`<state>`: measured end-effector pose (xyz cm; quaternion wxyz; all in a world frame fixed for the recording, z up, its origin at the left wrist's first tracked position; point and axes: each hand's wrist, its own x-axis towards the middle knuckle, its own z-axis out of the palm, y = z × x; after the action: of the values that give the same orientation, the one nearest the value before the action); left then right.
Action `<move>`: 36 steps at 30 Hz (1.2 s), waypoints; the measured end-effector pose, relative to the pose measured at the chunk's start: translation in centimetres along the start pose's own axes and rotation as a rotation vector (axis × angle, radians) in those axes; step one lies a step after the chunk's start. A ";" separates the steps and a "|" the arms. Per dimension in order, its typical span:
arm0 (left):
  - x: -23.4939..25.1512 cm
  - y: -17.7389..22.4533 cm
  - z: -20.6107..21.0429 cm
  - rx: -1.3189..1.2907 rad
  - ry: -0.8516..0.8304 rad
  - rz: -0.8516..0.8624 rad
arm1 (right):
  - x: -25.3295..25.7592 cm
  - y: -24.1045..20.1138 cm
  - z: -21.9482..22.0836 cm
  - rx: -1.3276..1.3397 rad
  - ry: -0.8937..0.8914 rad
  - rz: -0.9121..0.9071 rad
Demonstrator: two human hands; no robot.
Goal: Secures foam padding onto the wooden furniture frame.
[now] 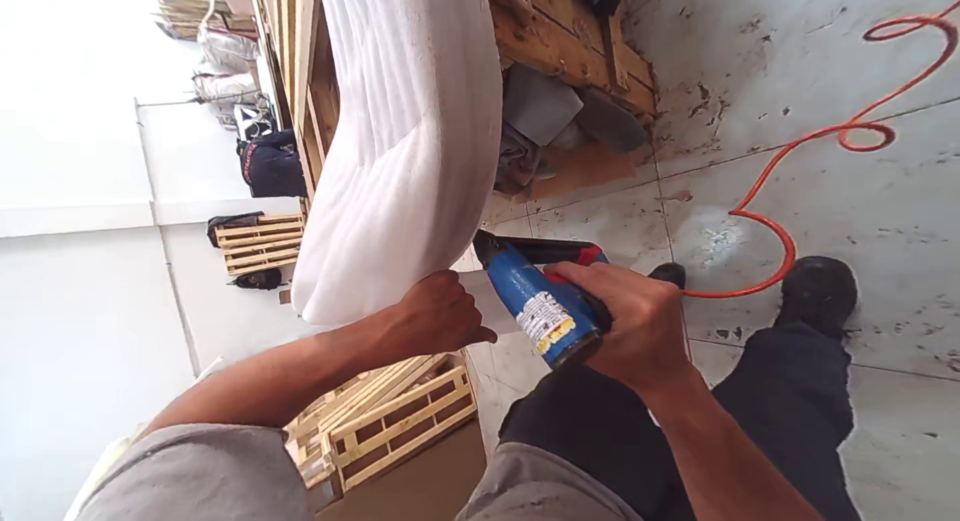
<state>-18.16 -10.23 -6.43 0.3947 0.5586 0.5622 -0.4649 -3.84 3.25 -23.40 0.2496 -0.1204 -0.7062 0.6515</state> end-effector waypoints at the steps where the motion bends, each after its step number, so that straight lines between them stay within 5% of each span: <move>1: 0.0 -0.2 0.2 0.023 0.008 0.008 | -0.5 -0.1 0.7 0.005 0.024 -0.003; 21: -1.8 -2.6 8.3 0.310 0.247 0.117 | -6.6 -1.6 13.6 -0.118 0.362 0.005; 23: -2.0 -2.9 9.4 0.300 0.391 0.208 | -7.3 -1.6 15.0 -0.126 0.448 0.009; 28: -9.0 0.8 16.3 0.236 1.077 0.462 | -10.5 -3.1 18.2 -0.071 0.631 0.055; 30: -13.0 1.0 20.1 0.105 1.407 0.304 | -11.7 -4.2 19.3 -0.064 0.657 0.057; 33: -16.2 -3.7 26.3 -0.262 1.705 -0.215 | -13.4 -5.7 20.4 -0.134 0.661 0.105; 36: -16.1 -7.3 33.9 -0.848 1.541 -0.531 | -15.0 -6.9 21.0 -0.196 0.646 0.215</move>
<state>-26.94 -46.73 0.95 -0.0371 0.3749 0.9032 0.2056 -0.79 -23.05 -20.09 0.3774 -0.4174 -0.6332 0.5314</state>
